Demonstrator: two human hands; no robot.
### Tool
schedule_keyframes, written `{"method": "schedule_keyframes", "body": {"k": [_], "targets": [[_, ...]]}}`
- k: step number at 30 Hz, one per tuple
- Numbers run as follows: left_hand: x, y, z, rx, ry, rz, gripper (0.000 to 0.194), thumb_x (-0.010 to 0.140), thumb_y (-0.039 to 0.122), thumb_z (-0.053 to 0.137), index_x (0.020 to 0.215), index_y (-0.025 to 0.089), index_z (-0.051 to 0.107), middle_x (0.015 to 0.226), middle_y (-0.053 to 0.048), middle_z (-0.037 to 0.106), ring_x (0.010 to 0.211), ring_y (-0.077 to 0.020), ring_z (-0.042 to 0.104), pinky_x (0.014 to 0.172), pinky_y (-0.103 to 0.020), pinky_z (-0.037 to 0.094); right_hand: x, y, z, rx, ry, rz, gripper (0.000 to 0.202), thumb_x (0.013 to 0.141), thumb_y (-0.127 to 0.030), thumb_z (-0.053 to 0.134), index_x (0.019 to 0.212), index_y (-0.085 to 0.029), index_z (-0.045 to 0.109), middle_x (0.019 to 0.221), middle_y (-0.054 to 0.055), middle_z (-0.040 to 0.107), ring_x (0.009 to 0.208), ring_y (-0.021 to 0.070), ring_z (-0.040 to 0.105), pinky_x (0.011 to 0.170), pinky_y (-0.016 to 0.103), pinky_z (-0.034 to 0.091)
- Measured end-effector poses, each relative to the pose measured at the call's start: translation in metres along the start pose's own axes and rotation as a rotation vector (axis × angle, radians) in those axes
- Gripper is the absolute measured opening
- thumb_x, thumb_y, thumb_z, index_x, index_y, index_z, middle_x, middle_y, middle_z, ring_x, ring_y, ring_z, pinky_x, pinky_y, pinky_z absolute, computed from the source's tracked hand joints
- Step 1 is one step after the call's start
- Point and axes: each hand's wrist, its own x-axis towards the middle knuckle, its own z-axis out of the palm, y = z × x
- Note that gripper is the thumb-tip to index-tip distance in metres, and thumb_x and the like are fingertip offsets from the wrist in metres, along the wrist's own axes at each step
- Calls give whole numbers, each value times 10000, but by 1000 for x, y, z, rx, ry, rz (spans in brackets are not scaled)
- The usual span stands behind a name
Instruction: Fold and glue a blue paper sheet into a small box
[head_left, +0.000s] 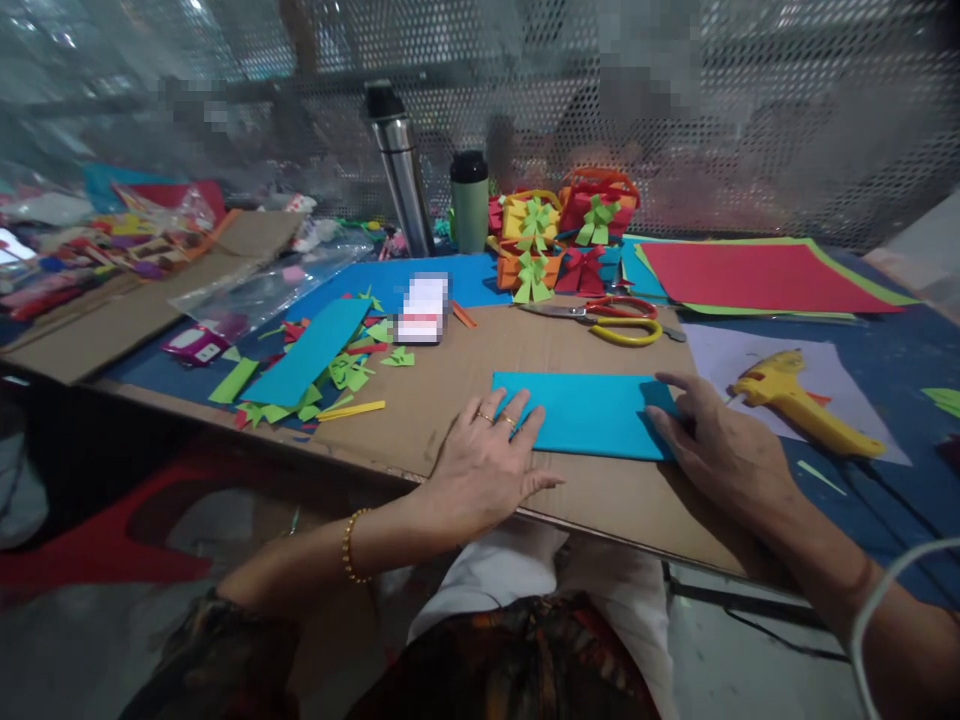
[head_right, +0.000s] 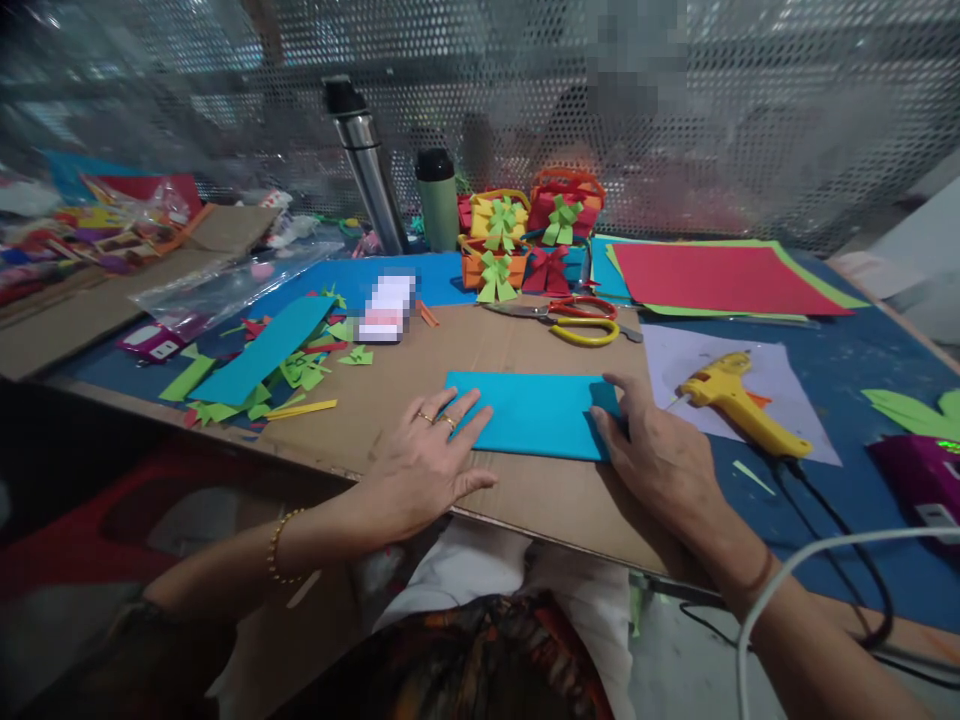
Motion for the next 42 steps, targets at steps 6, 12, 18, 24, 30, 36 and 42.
{"method": "schedule_keyframes", "body": {"k": [6, 12, 18, 24, 30, 36, 42], "targets": [[-2, 1, 3, -32, 29, -3, 692, 1016, 650, 433, 1439, 128, 601, 1471, -198, 620, 1336, -390, 567, 1061, -516, 415, 0, -3, 0, -28, 5, 24, 529, 942, -481, 437, 1346, -170, 578, 797, 105, 699, 604, 284, 627, 520, 313, 297], [-1, -1, 1, -22, -10, -24, 701, 1018, 665, 403, 1464, 154, 582, 1518, -174, 586, 1372, -395, 540, 1080, -523, 414, 1, -5, 0, -29, -19, 69, 532, 937, -485, 444, 1352, -179, 571, 805, 98, 699, 606, 275, 615, 533, 308, 289], [1, -2, -3, -2, -23, -8, 682, 1025, 650, 405, 1449, 154, 601, 1508, -170, 597, 1363, -388, 553, 1078, -520, 445, 1, 0, -2, 137, 57, 67, 561, 934, -509, 471, 1350, -141, 557, 762, 72, 704, 648, 254, 638, 571, 318, 376], [1, -5, 4, 27, 87, 18, 592, 1022, 551, 487, 1389, 119, 658, 1465, -200, 628, 1299, -429, 589, 1025, -572, 481, -4, 1, -11, 339, 53, 131, 595, 870, -380, 512, 1389, -89, 493, 655, -7, 635, 582, 200, 572, 622, 316, 426], [0, -9, 9, -31, 103, 18, 560, 1022, 538, 482, 1408, 171, 655, 1469, -197, 624, 1309, -427, 581, 1018, -597, 484, -5, 1, -8, 374, 63, 120, 556, 894, -398, 563, 1375, -125, 505, 709, -4, 655, 616, 188, 587, 624, 297, 417], [1, -7, 5, 32, 150, 52, 582, 1062, 491, 379, 1370, 92, 670, 1426, -207, 655, 1260, -435, 599, 987, -576, 487, -4, 1, -5, 357, 69, 105, 519, 888, -343, 596, 1359, -136, 524, 751, 9, 677, 676, 205, 629, 642, 305, 421], [1, -5, 5, 74, 193, 52, 586, 1071, 466, 337, 1344, 83, 688, 1397, -206, 675, 1234, -419, 611, 950, -548, 503, -2, 2, -4, 312, 92, 100, 485, 883, -344, 631, 1331, -175, 553, 759, 8, 697, 681, 203, 641, 637, 299, 416]]}}
